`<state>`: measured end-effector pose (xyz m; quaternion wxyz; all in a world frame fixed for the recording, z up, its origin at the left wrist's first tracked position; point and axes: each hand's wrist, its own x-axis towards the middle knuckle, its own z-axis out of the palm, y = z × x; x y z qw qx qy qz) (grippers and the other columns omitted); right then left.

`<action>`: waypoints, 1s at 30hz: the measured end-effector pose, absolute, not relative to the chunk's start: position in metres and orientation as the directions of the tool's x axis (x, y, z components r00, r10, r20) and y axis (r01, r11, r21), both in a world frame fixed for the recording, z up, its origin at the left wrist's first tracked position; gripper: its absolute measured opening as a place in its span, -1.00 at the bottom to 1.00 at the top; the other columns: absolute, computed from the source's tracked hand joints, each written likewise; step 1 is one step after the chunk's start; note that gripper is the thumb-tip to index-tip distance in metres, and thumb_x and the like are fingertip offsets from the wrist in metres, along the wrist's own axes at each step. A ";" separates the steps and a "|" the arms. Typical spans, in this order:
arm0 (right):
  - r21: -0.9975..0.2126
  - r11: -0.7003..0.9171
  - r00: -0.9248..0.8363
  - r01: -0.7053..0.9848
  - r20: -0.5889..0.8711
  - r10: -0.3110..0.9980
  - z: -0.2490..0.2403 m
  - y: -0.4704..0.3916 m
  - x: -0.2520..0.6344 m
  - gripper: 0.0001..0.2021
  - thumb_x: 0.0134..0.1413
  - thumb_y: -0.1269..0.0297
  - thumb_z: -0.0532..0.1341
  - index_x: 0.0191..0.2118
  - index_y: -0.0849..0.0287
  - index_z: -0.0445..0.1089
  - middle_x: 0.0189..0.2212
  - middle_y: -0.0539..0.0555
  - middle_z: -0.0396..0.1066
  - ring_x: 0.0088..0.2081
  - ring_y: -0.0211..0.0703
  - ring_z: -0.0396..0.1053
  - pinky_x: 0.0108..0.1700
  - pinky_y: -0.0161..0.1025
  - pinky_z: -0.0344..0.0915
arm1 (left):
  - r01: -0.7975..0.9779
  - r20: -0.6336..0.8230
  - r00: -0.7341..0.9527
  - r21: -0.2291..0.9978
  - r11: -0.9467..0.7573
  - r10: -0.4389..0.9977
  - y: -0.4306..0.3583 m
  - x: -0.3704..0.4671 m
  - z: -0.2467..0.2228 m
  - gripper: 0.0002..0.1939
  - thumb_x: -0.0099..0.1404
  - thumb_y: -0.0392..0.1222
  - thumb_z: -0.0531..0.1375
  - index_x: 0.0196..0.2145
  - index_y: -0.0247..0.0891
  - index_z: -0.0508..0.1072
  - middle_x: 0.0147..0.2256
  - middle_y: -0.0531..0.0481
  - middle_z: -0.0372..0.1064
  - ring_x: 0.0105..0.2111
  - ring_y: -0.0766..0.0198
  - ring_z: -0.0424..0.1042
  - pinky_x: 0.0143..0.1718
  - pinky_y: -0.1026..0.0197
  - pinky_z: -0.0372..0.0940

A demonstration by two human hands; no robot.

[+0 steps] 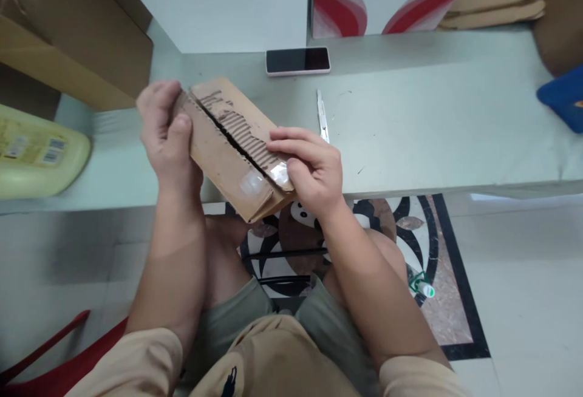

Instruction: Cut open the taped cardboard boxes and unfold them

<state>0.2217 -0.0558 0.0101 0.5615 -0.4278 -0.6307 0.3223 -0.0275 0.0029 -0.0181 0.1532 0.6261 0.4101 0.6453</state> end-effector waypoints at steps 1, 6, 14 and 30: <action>-0.888 0.424 0.003 0.180 0.431 0.902 0.010 -0.056 0.221 -0.68 0.01 0.31 0.12 -0.30 -0.02 0.65 -0.11 0.03 0.65 0.03 0.06 0.57 0.17 0.15 0.49 | 0.339 0.697 -0.147 0.702 -0.626 0.702 0.002 -0.026 -0.016 -0.56 0.36 0.08 0.32 0.05 -0.25 0.57 0.13 -0.14 0.40 0.21 0.14 0.35 0.39 0.02 0.14; -0.867 0.444 -0.012 0.227 0.453 0.891 0.009 -0.056 0.219 -0.65 0.00 0.37 0.08 -0.29 -0.01 0.64 -0.09 0.03 0.64 0.04 0.05 0.57 0.17 0.15 0.50 | 0.405 0.677 -0.078 0.692 -0.597 0.732 -0.005 -0.025 -0.009 -0.66 0.38 0.01 0.31 0.00 -0.23 0.60 0.13 -0.15 0.38 0.22 0.07 0.35 0.39 -0.04 0.16; -0.838 0.478 -0.059 0.263 0.481 0.875 0.011 -0.056 0.221 -0.64 0.02 0.44 0.07 -0.28 -0.01 0.62 -0.10 0.07 0.60 0.02 0.05 0.55 0.19 0.14 0.48 | 0.458 0.649 -0.024 0.683 -0.569 0.760 -0.008 -0.027 -0.006 -0.73 0.37 -0.23 0.32 0.03 -0.20 0.60 0.14 -0.14 0.34 0.22 0.09 0.34 0.39 -0.04 0.16; -0.999 -0.006 0.065 -0.034 -0.008 0.998 -0.020 -0.031 0.235 -0.51 0.28 -0.27 0.02 -0.13 0.07 0.38 -0.14 0.12 0.45 -0.11 -0.06 0.48 -0.02 -0.04 0.42 | 0.325 0.391 -0.505 0.912 -0.250 0.769 -0.004 -0.031 0.012 -0.58 0.16 -0.51 0.00 -0.23 -0.43 0.64 0.04 -0.20 0.34 0.18 0.21 0.30 0.41 0.13 0.10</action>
